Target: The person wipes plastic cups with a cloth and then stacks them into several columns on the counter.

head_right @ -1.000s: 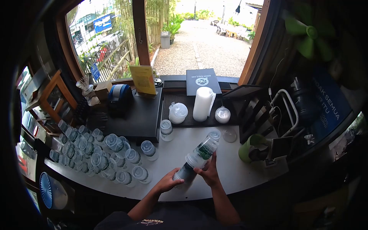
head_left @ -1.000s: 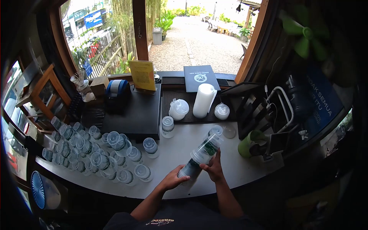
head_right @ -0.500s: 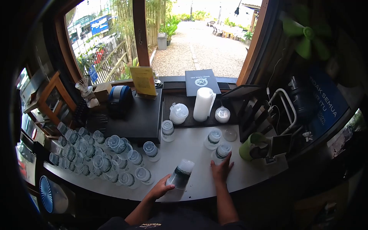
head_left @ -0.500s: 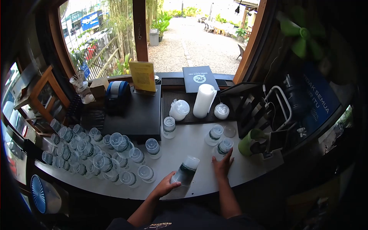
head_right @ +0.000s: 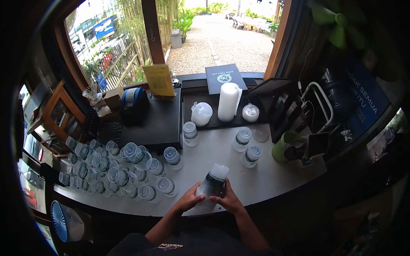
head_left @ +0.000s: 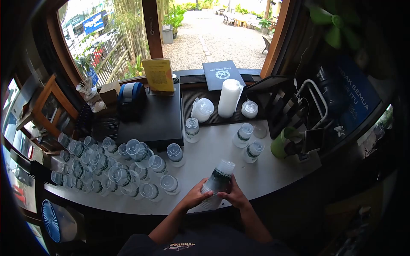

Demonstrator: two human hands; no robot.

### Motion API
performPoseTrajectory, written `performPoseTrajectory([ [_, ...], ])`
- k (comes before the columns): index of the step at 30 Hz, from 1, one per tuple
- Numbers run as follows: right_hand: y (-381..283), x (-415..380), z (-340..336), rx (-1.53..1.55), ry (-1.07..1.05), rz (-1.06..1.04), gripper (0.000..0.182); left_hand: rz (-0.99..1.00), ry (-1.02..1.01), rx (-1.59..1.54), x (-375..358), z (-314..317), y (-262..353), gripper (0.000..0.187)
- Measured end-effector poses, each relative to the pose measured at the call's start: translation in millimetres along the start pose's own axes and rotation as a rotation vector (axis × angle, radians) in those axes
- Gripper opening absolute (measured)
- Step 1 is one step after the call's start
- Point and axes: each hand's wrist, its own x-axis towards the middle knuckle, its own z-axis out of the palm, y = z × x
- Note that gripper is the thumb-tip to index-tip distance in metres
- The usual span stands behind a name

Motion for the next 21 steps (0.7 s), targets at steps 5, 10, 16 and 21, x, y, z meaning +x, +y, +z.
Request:
performPoseTrajectory([
  [5,1.4,-3.0,8.3,0.063,-0.03,0.04,0.109,0.013,0.01,0.09,-8.1,-2.8,6.1,0.102],
  [10,-8.9,-1.7,15.8,0.061,-0.069,-0.015,0.109,-0.022,0.08,0.155,-19.7,1.4,21.0,0.11],
  [16,3.7,10.2,21.9,0.128,-0.109,-0.018,0.106,0.017,0.156,0.237,-30.1,-3.3,22.6,0.112],
  [21,0.0,17.5,31.4,0.163,-0.079,-0.038,0.101,-0.019,0.139,0.206,-39.9,-12.8,16.6,0.109],
])
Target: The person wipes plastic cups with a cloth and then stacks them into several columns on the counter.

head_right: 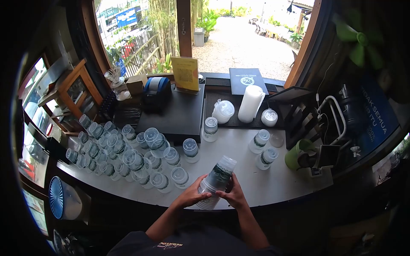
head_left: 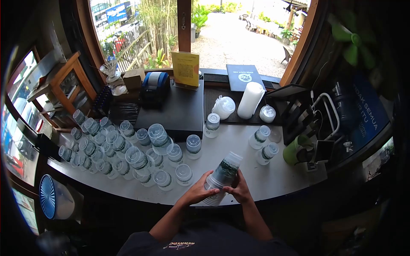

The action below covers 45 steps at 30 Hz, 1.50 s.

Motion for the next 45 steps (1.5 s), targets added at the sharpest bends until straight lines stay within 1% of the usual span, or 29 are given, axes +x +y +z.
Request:
performPoseTrajectory([
  [2,-2.4,7.8,-7.5,0.033,0.014,-0.019,0.099,0.029,-0.01,-0.033,0.0,1.6,-5.6,0.106],
  [4,-7.6,10.8,-9.1,-0.007,0.014,-0.017,0.098,0.08,-0.022,-0.075,-0.4,6.0,-8.1,0.101],
  [5,-10.9,11.6,-8.8,-0.017,0.007,-0.003,0.098,0.112,0.03,-0.026,-2.4,7.5,-6.7,0.094],
  [8,-10.8,11.1,-4.1,-0.037,-0.008,0.002,0.096,0.082,0.022,-0.084,2.8,3.7,-9.1,0.087],
  [9,-10.1,10.5,-3.1,-0.047,-0.013,0.012,0.096,0.046,0.082,-0.052,5.0,6.9,-10.2,0.085],
  [11,-8.2,12.3,-6.1,-0.054,-0.024,0.03,0.096,0.033,0.079,-0.055,8.9,6.0,-11.0,0.084],
  [12,-8.1,13.3,-7.0,-0.041,-0.013,0.004,0.096,0.026,0.076,-0.056,10.6,6.0,-11.7,0.084],
  [14,-9.6,17.2,-7.6,-0.014,0.012,-0.053,0.095,0.034,0.082,0.028,12.9,4.7,-17.6,0.083],
  [15,-10.1,21.5,-12.9,-0.019,0.035,-0.113,0.093,0.036,0.085,0.069,11.9,5.0,-21.2,0.082],
  [18,-20.4,32.7,-21.5,0.007,0.095,-0.141,0.09,0.009,0.072,-0.003,6.8,7.4,-27.4,0.081],
  [21,-18.7,47.6,-35.6,0.084,0.198,-0.18,0.093,-0.099,0.033,-0.083,-4.7,5.1,-22.6,0.079],
  [22,-15.0,55.1,-42.5,-0.058,0.24,-0.241,0.095,-0.128,0.026,-0.099,-9.1,4.0,-25.2,0.079],
  [23,-8.4,64.2,-51.8,-0.199,0.281,-0.301,0.097,-0.135,0.063,-0.104,-9.6,4.1,-45.1,0.075],
  [24,1.6,74.1,-63.4,-0.34,0.324,-0.36,0.099,-0.13,0.05,-0.118,-13.7,2.2,-51.2,0.075],
  [25,21.7,83.6,-81.4,-0.536,0.39,-0.399,0.105,-0.123,0.036,-0.13,-16.8,-0.4,-54.8,0.075],
  [28,35.9,92.1,-95.6,-0.997,0.431,-0.384,0.106,-0.104,0.033,-0.195,-22.9,-2.8,-72.7,0.075],
  [29,31.7,92.0,-90.6,-1.07,0.44,-0.355,0.108,-0.097,0.041,-0.222,-23.8,-3.6,-74.2,0.075],
  [32,40.2,98.5,-96.4,-1.104,0.444,-0.243,0.11,-0.084,0.056,-0.306,-27.9,-1.1,-74.0,0.082],
  [34,40.9,100.5,-92.1,-1.188,0.482,-0.191,0.109,-0.082,0.084,-0.318,-20.7,-1.5,-96.6,0.089],
  [35,39.2,98.0,-87.7,-1.23,0.504,-0.16,0.109,-0.084,0.094,-0.325,-21.5,0.3,-95.5,0.092],
  [38,41.1,86.2,-77.3,-1.166,0.571,-0.346,0.105,-0.085,0.042,-0.405,-17.4,4.1,-82.9,0.101],
  [39,46.0,76.7,-76.7,-1.121,0.574,-0.338,0.102,-0.065,0.073,-0.375,-14.4,5.8,-80.7,0.102],
  [40,51.5,65.6,-74.2,-0.845,0.462,-0.218,0.102,-0.071,0.083,-0.366,-12.9,7.0,-76.1,0.103],
  [42,33.5,32.0,-52.1,-0.298,0.247,0.019,0.102,-0.084,0.095,-0.35,-10.0,8.3,-60.8,0.103],
  [43,30.3,17.3,-42.1,-0.196,0.073,0.075,0.104,-0.062,0.075,-0.305,-3.9,6.0,-70.9,0.096],
  [44,25.3,3.0,-28.4,-0.122,-0.039,0.097,0.108,-0.069,0.055,-0.283,-5.6,6.0,-64.4,0.092],
  [45,25.7,-5.4,-19.7,-0.127,-0.082,0.112,0.11,-0.074,0.028,-0.258,-6.0,5.0,-50.9,0.089],
])
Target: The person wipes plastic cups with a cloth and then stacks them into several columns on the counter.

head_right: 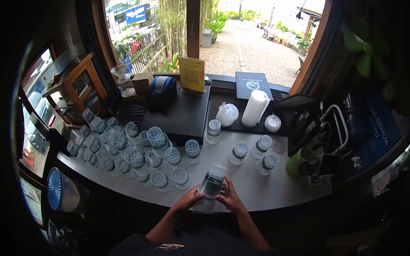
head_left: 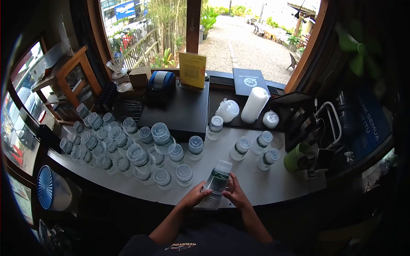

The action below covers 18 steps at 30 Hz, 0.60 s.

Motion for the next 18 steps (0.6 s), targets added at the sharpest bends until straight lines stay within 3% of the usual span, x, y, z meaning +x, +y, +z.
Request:
performPoseTrajectory([
  [2,0.1,-9.7,10.3,-0.028,-0.012,0.013,0.113,0.022,-0.081,0.04,1.5,2.8,7.9,0.076],
  [11,-8.2,-18.6,15.8,-0.041,-0.035,0.042,0.115,0.078,-0.029,0.175,1.6,-0.6,-0.5,0.111],
  [18,-1.9,-14.3,21.6,0.01,-0.055,0.041,0.114,0.084,-0.049,0.129,-14.8,-0.4,27.4,0.123],
])
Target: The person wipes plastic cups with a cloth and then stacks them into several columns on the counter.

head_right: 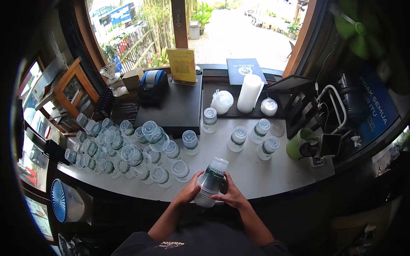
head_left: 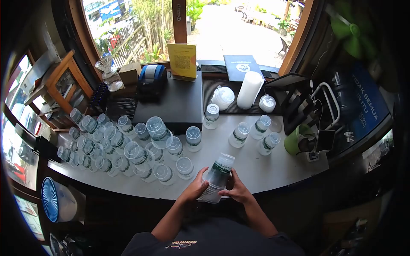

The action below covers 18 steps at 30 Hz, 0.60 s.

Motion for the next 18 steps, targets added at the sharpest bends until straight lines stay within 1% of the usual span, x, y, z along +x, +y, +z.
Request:
performPoseTrajectory([
  [2,-5.4,2.6,4.0,0.118,0.029,0.04,0.115,-0.009,-0.044,-0.012,-1.7,-8.0,-1.7,0.124],
  [5,-16.5,7.8,9.5,0.172,0.021,0.025,0.116,0.042,-0.004,-0.024,-4.6,-8.2,-3.6,0.122],
  [7,-8.3,12.4,5.6,0.072,-0.038,-0.028,0.117,0.069,-0.003,-0.069,-2.8,-12.3,-19.2,0.124],
  [9,-4.7,16.9,3.3,-0.035,-0.087,-0.073,0.119,0.081,0.011,-0.065,-2.8,-13.6,-15.6,0.125],
  [11,-6.1,17.6,5.3,0.017,-0.081,-0.048,0.121,0.076,0.043,-0.018,-6.0,-12.8,-8.0,0.127],
  [14,-11.5,19.2,3.5,0.106,-0.03,-0.032,0.123,0.157,0.068,0.046,1.9,-17.0,-27.6,0.121],
  [17,-22.8,20.7,0.5,0.13,0.058,-0.045,0.123,-0.058,-0.01,0.003,-0.5,-11.0,-18.1,0.112],
  [18,-26.5,20.2,-0.7,0.13,0.09,-0.052,0.124,-0.061,-0.037,0.007,-1.8,-8.3,-8.6,0.108],
])
